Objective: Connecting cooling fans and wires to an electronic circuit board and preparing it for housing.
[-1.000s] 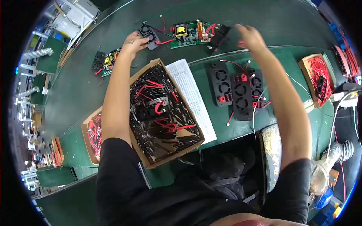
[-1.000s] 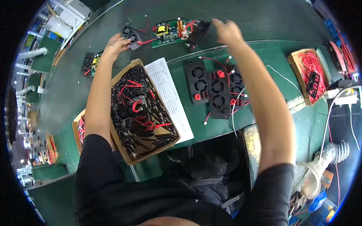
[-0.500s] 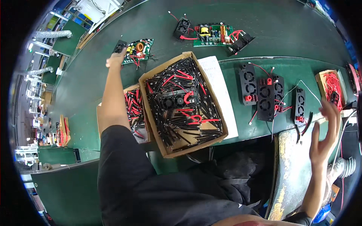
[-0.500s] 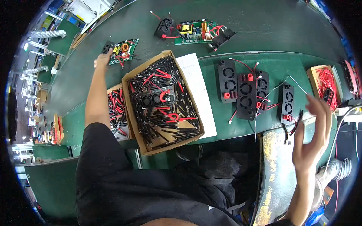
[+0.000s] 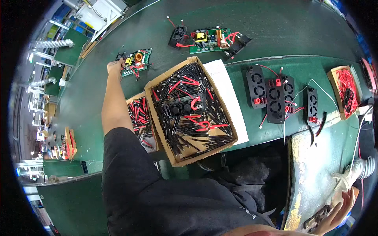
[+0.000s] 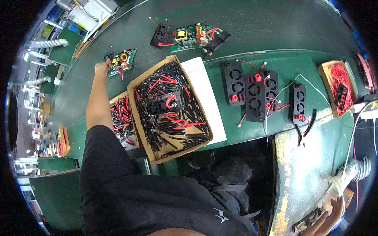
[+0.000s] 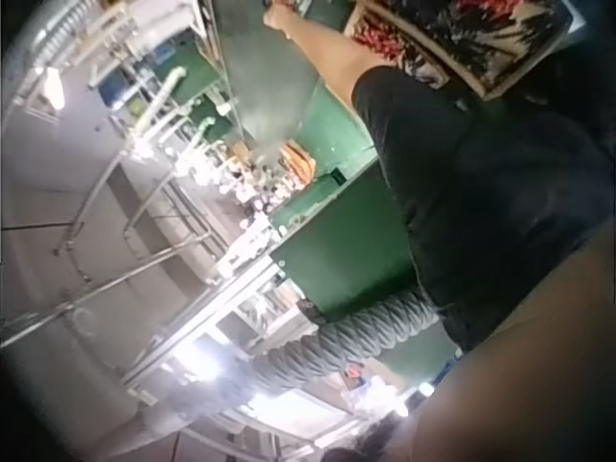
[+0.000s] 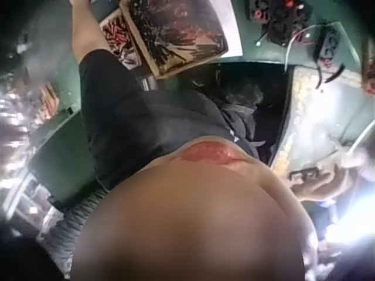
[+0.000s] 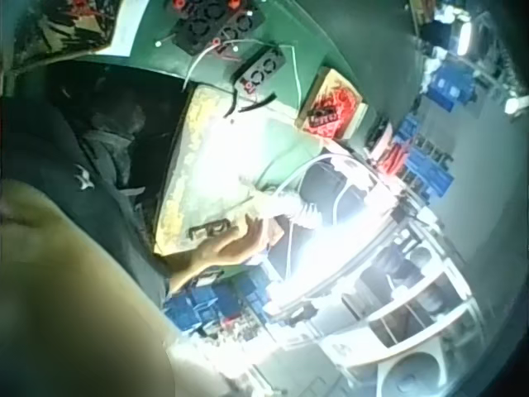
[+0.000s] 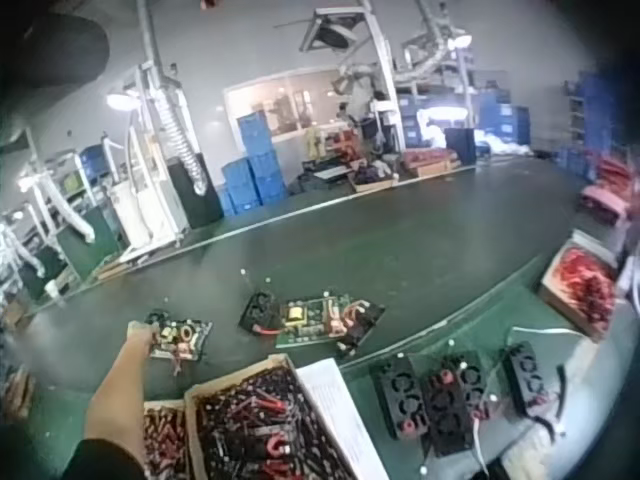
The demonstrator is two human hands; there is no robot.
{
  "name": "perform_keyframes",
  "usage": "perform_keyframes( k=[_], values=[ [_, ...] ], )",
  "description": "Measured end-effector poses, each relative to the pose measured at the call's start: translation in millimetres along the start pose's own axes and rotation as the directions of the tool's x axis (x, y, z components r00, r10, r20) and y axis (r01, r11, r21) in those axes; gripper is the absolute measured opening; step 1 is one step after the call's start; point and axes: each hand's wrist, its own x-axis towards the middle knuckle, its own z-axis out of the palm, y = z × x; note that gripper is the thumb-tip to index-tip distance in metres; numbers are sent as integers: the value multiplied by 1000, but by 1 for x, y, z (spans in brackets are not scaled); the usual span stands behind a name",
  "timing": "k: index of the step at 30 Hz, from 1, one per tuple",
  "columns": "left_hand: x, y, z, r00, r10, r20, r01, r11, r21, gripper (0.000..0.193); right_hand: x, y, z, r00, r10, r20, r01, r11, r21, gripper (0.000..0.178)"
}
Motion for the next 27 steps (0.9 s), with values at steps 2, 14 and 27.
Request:
perform_keyframes(
  k=[2,14,27],
  values=[
    [-21,16,-41,989,117,-94,-91,965,245,24,-6,-6,8,985,124,-118,-111,988,107,39],
    [-202,272,-34,558,826,-80,-816,564,129,37,-86,43,35,931,355,87,-354,819,452,41],
    [-647,332,151,90,936,340,-136,350,-927,14,-104,-19,77,831,275,484,-463,-141,875,76]
  ],
)
